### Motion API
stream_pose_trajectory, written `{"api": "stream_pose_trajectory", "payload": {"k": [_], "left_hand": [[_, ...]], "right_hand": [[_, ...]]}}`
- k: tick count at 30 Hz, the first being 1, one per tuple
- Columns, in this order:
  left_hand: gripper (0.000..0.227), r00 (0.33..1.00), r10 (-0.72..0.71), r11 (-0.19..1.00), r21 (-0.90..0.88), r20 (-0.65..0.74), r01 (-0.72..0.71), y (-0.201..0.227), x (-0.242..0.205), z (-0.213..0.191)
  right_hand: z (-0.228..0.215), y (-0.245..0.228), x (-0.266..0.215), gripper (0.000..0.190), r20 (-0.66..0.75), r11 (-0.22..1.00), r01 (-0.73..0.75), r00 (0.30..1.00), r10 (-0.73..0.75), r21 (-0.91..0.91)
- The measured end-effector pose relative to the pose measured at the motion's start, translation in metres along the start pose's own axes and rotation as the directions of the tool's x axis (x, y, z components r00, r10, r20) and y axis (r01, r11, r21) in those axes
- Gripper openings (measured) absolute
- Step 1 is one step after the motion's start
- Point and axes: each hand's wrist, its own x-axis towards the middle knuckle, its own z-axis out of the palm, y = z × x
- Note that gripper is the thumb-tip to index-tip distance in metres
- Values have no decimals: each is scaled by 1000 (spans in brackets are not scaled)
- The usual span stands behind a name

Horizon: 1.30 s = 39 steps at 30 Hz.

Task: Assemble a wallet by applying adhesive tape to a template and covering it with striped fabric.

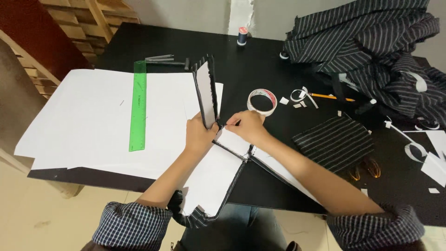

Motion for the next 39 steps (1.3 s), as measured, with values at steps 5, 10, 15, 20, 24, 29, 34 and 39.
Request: {"api": "stream_pose_trajectory", "payload": {"k": [5,10,15,20,24,29,34,39], "left_hand": [[28,993,-94,995,-35,67,96,5,6,-4],[29,987,-127,989,-60,99,133,21,1,-13],[29,986,-119,991,-46,114,124,20,0,-11],[26,977,-211,974,96,41,206,9,-5,-3],[15,979,-203,975,95,9,201,28,-15,-2],[66,762,8,962,-212,647,170,22,-16,-47],[45,876,35,940,-312,482,134,22,11,-82],[21,819,254,907,-421,514,-17,-26,74,-23]], "right_hand": [[26,2,5,16,-119,996,-59,991,66,65],[49,6,-5,12,-336,956,252,896,-289,-150],[42,6,-6,15,-312,893,381,841,-443,-240],[10,-5,-10,4,-255,970,226,947,-197,90],[26,5,7,3,-254,980,191,946,-199,-58],[5,-2,4,10,-136,955,292,945,-296,-51],[10,4,2,8,-122,948,316,940,-320,-48],[29,20,8,7,-206,921,386,898,-390,-58]]}}
